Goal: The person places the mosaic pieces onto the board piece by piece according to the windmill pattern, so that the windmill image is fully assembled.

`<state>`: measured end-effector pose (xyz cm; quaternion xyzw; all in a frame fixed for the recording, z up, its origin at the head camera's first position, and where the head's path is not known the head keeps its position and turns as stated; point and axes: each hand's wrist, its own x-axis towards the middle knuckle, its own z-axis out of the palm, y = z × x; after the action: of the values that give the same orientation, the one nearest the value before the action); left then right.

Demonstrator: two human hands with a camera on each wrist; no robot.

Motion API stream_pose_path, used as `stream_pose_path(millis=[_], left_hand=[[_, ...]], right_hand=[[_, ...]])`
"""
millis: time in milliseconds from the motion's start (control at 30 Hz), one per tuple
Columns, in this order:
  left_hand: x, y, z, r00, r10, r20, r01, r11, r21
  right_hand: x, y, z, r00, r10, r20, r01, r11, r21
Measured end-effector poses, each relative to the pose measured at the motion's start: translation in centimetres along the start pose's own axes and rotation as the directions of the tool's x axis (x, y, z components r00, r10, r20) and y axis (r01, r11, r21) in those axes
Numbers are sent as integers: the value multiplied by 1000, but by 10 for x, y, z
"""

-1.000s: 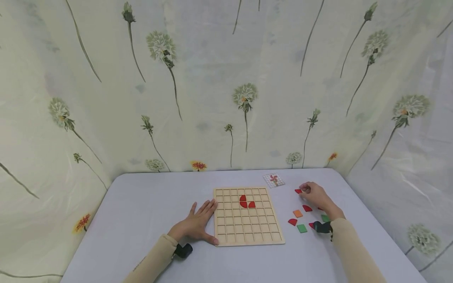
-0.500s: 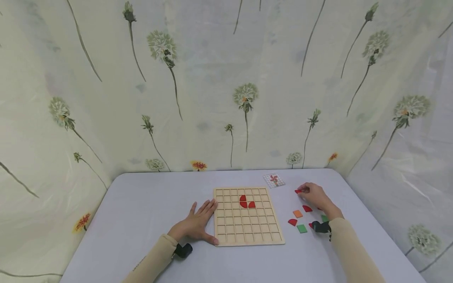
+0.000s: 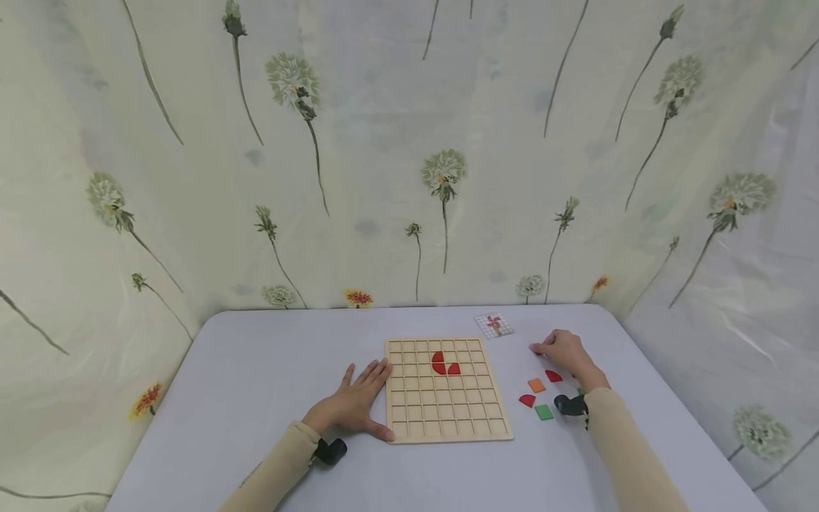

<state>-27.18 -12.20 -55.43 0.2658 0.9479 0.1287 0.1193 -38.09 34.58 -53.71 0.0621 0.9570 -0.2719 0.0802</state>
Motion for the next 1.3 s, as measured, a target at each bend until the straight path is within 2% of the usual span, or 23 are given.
stream_pose_path(millis=[233,367,500,700,800,900,1000,1133,1300], left_hand=[[1,-1,0,1000,-7,4,7,1000,9],[2,0,-1,1000,-3,8,3,1000,5],[2,0,-2,1000,1,6,-1,1000,7],[1,1,-4,1000,2,8,-2,1000,16],[0,1,-3,1000,0,13,0,1000,16],[0,0,-2,1000,0,14,-1,1000,19],[-1,1,-3,1000,2,11,-2,1000,27],[-3,2,-5,1000,3,6,-3,1000,13],[-4,4,-7,1000,14,16,-13,1000,-11]], right_hand=[[-1,-2,1,1000,-1,-15,1,1000,-2],[1,-3,0,995,-97,5,97,995,0],[4,-3,-3,973,-220,70,221,975,-7],[5,-5,-5,962,-249,114,252,968,-15],[2,-9,-8,973,-218,75,219,976,-7],[-4,-19,-15,991,-124,-56,124,992,-12],[-10,-29,-23,987,-17,-160,14,1000,-18],[-17,-38,-28,992,36,-123,-43,998,-54],[-17,-36,-22,995,69,-73,-74,995,-64]])
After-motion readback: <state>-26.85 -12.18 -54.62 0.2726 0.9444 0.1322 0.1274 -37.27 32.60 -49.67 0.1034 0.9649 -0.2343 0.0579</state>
